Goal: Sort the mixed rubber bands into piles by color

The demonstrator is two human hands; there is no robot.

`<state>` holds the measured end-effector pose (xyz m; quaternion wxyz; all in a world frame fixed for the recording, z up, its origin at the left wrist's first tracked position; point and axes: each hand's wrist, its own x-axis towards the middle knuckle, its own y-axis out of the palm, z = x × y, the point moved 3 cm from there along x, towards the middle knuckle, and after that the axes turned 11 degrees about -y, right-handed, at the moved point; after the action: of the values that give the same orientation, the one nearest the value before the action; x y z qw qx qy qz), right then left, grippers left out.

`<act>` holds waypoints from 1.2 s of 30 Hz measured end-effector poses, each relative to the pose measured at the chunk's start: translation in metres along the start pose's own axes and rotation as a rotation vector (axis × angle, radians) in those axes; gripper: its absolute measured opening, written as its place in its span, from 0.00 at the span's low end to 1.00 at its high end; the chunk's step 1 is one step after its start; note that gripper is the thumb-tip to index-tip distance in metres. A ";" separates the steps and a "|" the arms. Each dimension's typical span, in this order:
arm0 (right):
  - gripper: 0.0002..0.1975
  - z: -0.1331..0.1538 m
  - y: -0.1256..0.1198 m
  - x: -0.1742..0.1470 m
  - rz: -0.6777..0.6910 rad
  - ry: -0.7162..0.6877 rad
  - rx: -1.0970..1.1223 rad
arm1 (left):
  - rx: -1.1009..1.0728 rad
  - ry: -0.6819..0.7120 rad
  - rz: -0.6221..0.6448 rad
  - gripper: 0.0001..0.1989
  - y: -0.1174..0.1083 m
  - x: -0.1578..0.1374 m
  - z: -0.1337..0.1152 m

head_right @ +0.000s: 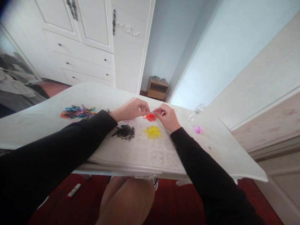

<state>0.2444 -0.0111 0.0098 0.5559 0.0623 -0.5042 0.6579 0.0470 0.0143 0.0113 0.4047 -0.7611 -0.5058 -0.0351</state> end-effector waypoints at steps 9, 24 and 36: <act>0.07 -0.008 -0.013 0.004 -0.231 0.076 -0.009 | 0.024 -0.098 -0.086 0.05 -0.011 0.005 0.004; 0.06 -0.001 -0.008 0.001 -0.179 0.055 -0.015 | 0.168 -0.217 -0.328 0.07 -0.042 0.006 0.031; 0.07 -0.008 -0.011 0.000 -0.104 0.044 -0.027 | 0.355 -0.416 -0.203 0.11 -0.048 0.005 0.062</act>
<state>0.2566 -0.0068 0.0129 0.6010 0.0664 -0.4967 0.6227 -0.0108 0.0659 0.0000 0.4136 -0.6147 -0.6496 0.1704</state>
